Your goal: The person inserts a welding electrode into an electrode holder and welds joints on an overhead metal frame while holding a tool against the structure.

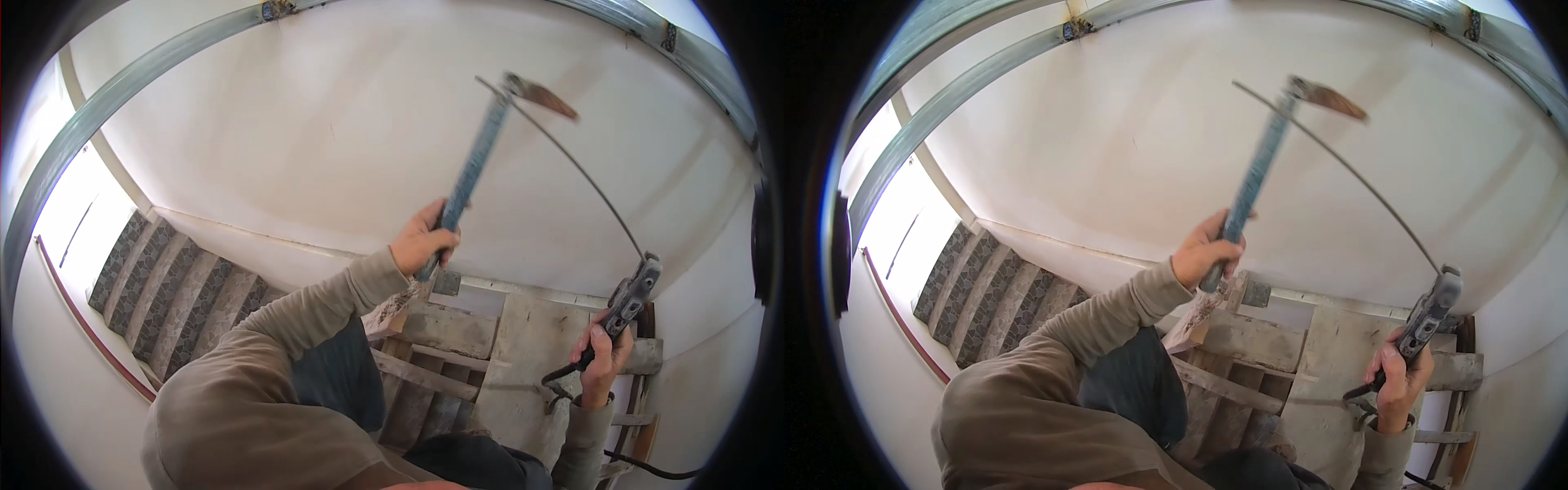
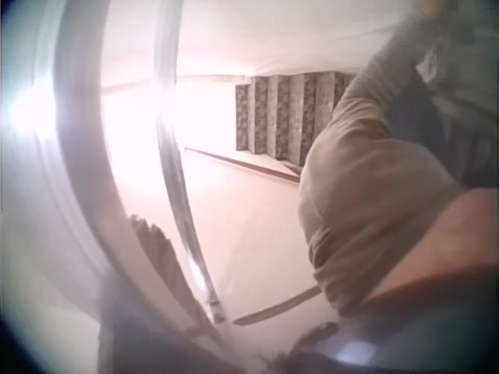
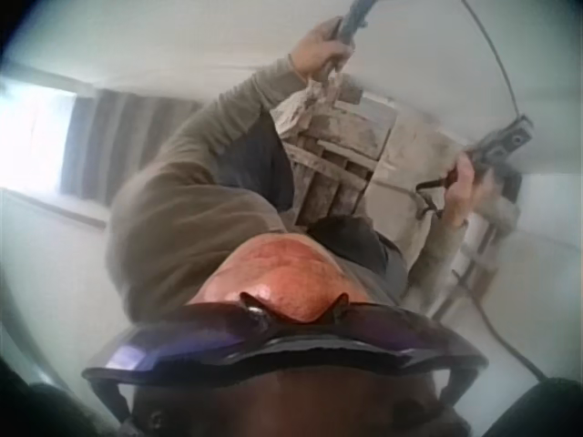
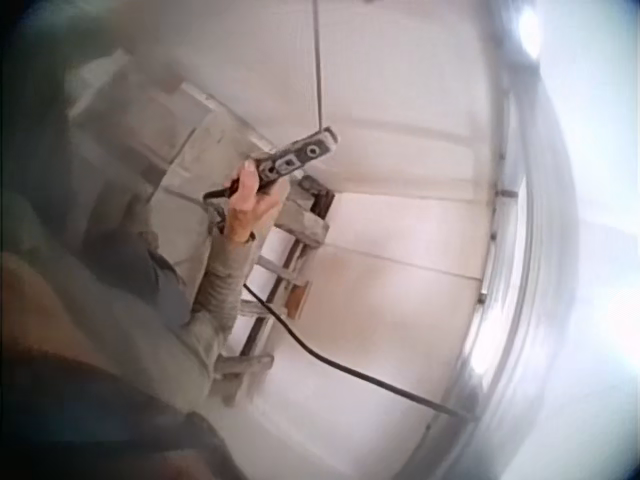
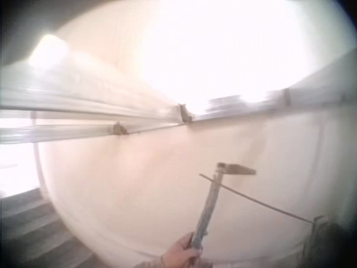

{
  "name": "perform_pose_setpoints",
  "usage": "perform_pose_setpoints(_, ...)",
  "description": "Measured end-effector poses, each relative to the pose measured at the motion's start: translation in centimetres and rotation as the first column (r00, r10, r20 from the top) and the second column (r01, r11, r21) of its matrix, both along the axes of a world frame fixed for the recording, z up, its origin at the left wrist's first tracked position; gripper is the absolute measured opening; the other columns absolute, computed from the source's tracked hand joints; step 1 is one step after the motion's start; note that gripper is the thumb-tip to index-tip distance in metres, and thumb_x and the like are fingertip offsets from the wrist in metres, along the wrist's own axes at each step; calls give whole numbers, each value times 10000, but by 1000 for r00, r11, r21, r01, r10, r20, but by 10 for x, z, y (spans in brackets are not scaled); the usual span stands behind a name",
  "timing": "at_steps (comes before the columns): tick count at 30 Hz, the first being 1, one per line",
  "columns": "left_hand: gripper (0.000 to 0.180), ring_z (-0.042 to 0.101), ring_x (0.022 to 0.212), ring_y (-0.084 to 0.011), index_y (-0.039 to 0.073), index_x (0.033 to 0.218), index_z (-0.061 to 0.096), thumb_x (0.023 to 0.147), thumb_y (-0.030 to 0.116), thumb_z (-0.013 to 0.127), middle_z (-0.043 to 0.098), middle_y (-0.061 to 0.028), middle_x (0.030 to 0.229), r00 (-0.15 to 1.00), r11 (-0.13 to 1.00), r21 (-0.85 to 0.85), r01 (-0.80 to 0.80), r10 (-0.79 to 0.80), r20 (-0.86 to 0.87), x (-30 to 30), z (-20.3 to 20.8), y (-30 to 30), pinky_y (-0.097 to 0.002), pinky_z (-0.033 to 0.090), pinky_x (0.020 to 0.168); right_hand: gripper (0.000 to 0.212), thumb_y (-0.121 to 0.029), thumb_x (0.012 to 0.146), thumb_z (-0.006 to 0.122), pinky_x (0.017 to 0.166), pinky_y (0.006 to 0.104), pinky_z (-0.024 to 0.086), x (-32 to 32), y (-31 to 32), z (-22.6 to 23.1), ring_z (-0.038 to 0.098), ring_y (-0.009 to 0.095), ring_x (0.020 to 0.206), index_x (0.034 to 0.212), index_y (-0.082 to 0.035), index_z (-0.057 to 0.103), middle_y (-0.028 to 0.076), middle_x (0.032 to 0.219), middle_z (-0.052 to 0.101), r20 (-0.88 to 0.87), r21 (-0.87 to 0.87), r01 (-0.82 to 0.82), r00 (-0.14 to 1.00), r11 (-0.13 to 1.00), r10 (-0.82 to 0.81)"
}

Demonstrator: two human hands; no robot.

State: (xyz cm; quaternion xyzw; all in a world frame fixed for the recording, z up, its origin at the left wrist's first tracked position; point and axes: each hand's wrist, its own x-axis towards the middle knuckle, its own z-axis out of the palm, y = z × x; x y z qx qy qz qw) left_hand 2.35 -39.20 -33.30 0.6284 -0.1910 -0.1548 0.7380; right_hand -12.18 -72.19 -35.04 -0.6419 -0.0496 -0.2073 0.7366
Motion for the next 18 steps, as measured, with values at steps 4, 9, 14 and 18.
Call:
perform_pose_setpoints(4, 551, 520, 538, -106, 62, 1458, 418, 938, 98, 597, 540, -29, 800, 960, 966, -143, -217, 238, 151, 5, 23, 9, -265, 460, 479, 179, -105, 922, 528, 456, 286, 426, 6, 4, -3, 484, 140, 490, 1047, 23, 533, 61, 644, 490, 48, 5, -15, 999, 1000, 14)
perform_pose_setpoints(9, 473, 481, 517, -93, 18, 1420, 433, 983, 169, 532, 522, -25, 764, 966, 959, -219, -181, 215, 141, 14, 46, 29, -249, 413, 456, 161, -97, 926, 531, 455, 283, 427, 9, 4, -8, 483, 139, 478, 1039, 17, 533, 66, 634, 497, 27, 47, -23, 999, 999, 22)
perform_pose_setpoints(14, 413, 484, 515, -89, 20, 1335, 468, 1012, 258, 565, 525, -27, 805, 950, 941, -250, -229, 272, 153, 11, 27, 26, -248, 416, 447, 161, -106, 926, 543, 440, 285, 427, 14, 6, -15, 481, 142, 460, 1035, 12, 531, 67, 632, 499, 28, 63, -10, 1000, 998, 9)
perform_pose_setpoints(18, 434, 474, 498, -87, -5, 1235, 485, 1024, 362, 581, 514, -31, 836, 906, 948, -91, -304, 317, 280, -2, 29, 37, -250, 406, 419, 166, -121, 928, 544, 433, 290, 430, 14, 8, -19, 483, 147, 457, 1034, 7, 531, 70, 640, 499, 35, 99, 0, 999, 995, -4)
